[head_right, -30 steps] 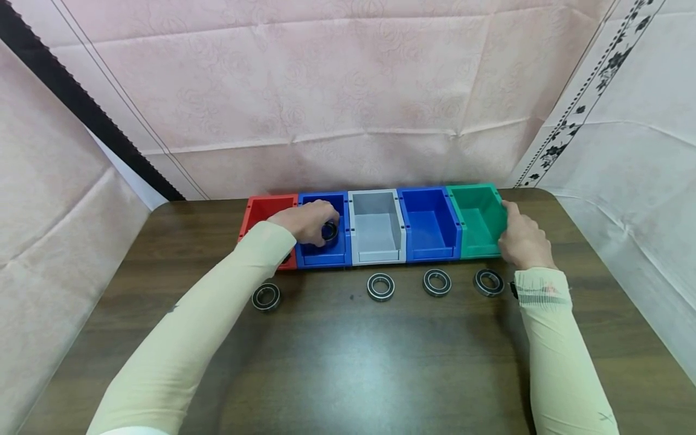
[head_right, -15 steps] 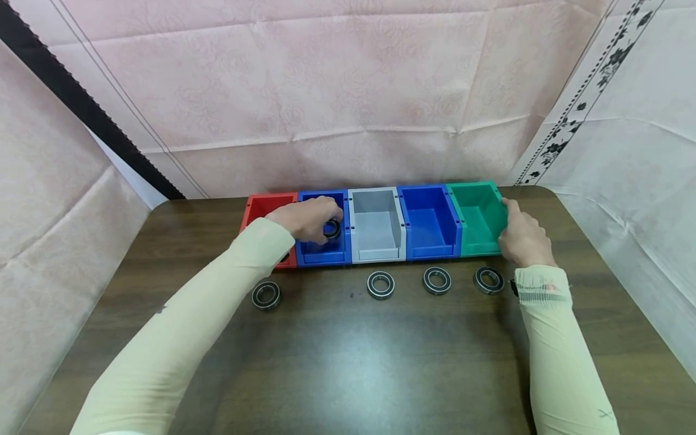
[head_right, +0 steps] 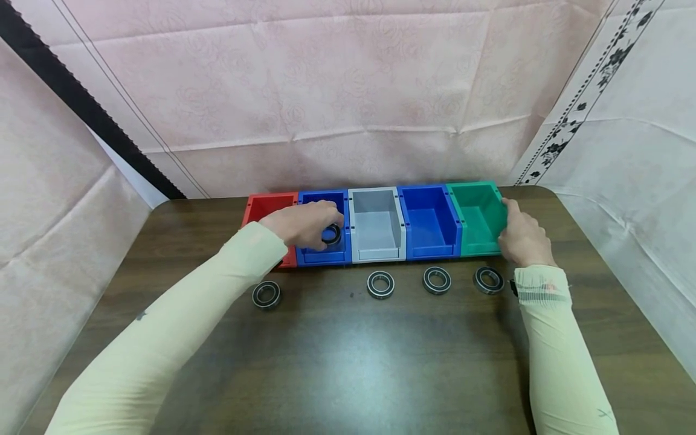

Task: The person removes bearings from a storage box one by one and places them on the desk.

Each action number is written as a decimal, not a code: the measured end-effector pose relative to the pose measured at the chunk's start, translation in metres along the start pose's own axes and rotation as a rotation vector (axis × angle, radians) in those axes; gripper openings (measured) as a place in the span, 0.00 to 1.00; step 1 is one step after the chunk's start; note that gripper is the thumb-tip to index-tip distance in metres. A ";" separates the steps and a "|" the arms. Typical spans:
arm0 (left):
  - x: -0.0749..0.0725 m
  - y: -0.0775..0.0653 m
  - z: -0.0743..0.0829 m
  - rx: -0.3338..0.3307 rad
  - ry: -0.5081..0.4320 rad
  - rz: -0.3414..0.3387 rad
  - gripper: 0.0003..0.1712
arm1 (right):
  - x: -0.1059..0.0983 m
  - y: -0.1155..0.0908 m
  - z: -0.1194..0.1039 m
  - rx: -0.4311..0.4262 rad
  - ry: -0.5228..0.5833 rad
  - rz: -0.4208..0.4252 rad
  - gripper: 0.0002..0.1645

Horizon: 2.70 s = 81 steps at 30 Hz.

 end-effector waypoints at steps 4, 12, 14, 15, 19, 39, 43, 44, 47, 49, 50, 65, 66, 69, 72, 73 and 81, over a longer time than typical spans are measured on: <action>-0.001 -0.006 0.004 0.023 0.021 0.014 0.32 | 0.000 0.000 -0.001 -0.007 -0.005 0.006 0.43; -0.003 -0.018 0.012 0.063 0.057 0.042 0.32 | 0.001 0.001 0.000 0.003 0.000 -0.002 0.43; -0.003 -0.021 0.015 0.074 0.069 0.051 0.33 | 0.001 0.001 0.000 0.002 0.004 -0.004 0.43; -0.003 -0.022 0.017 0.083 0.074 0.055 0.33 | 0.000 0.001 0.000 0.001 0.004 -0.004 0.43; -0.001 -0.028 0.024 0.111 0.091 0.058 0.35 | 0.000 -0.001 0.000 0.004 0.007 -0.005 0.43; 0.022 -0.056 0.030 0.136 0.094 0.069 0.38 | 0.001 0.000 0.002 -0.012 0.017 0.011 0.43; 0.030 -0.058 0.032 0.151 0.079 0.054 0.39 | 0.000 0.001 0.001 -0.013 0.018 0.014 0.43; 0.032 -0.058 0.032 0.154 0.076 0.049 0.39 | 0.000 0.001 0.001 -0.013 0.018 0.014 0.43; 0.038 -0.059 0.032 0.165 0.067 0.042 0.38 | 0.000 0.001 0.000 -0.016 0.014 0.018 0.43; 0.042 -0.059 0.031 0.162 0.058 0.038 0.37 | 0.000 0.001 0.000 -0.015 0.012 0.019 0.43; 0.044 -0.058 0.031 0.160 0.059 0.038 0.37 | 0.000 0.001 0.000 -0.014 0.011 0.018 0.43; 0.072 -0.050 0.031 0.163 0.046 -0.001 0.33 | 0.000 0.000 0.002 -0.024 -0.009 0.029 0.43; 0.074 -0.049 0.031 0.162 0.051 -0.006 0.33 | 0.001 0.000 0.002 -0.022 -0.005 0.027 0.43; 0.078 -0.047 0.031 0.157 0.060 -0.017 0.34 | 0.001 0.000 0.002 -0.017 0.003 0.021 0.43; 0.079 -0.046 0.030 0.153 0.064 -0.013 0.34 | 0.001 0.000 0.002 -0.015 0.006 0.023 0.43; 0.079 -0.045 0.030 0.152 0.065 -0.012 0.34 | 0.000 0.000 0.001 -0.015 0.004 0.025 0.43; 0.079 -0.045 0.028 0.154 0.049 0.000 0.34 | -0.001 0.000 0.002 -0.013 0.003 0.024 0.42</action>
Point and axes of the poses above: each hand's wrist, its own y-axis towards the middle knuckle, its own x-axis out of the palm, z = x × y, the point moved 9 cm from there along y, towards the middle knuckle, and after that the axes turned 11 degrees about -x, right-handed, at the moved point
